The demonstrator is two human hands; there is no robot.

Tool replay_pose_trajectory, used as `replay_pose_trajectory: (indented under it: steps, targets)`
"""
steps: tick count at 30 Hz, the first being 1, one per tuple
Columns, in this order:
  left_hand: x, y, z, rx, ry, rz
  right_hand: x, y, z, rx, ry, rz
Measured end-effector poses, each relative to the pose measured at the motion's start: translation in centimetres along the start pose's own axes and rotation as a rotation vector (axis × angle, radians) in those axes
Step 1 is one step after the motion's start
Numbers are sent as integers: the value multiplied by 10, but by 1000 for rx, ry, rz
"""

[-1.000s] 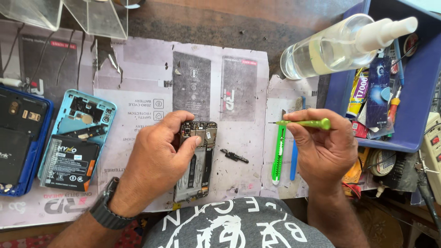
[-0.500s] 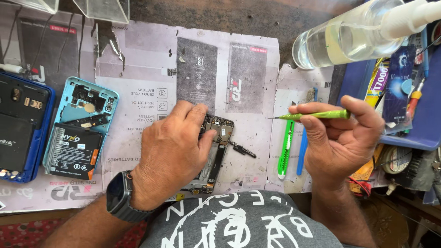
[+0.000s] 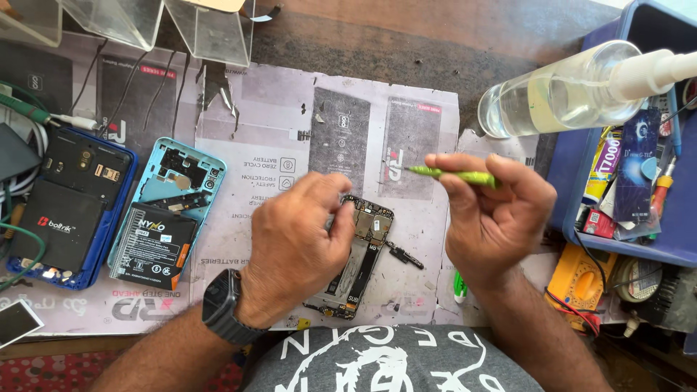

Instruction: The person uses a green screwdriver to remove screws from a disassembled mobile phone motherboard, then detaches a small black component and places it on the table. The person continues to unscrew and remove additional components from the motherboard.

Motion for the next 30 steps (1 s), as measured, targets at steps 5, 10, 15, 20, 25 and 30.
replay_pose_trajectory:
  steps: [5,10,15,20,25,30]
  targets:
    - [1,-1,16,232,119,11,-9,4,-10,18,-32,7]
    - [1,3,17,230,136,-18,-11,9,-15,30,-42,19]
    - [1,2,13,235,117,-12,-9,16,-18,20,-50,-11]
    - [0,-2,11,258,123,17,-10,16,-13,-37,-8,-42]
    - [-1,-4,6,352,88,36,-7,10,5,-338,91,-215]
    - [0,2,2,375,53,-92,-3,7,11,-511,94,-337]
Point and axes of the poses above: each hand's wrist, its own x-axis away from the middle knuckle, its own z-axis out of the back of the hand, y = z × x, the point moved 6 cm from there along -x, towards the middle knuckle, and after that the axes turned 12 degrees about x, right-handed, at the moved point
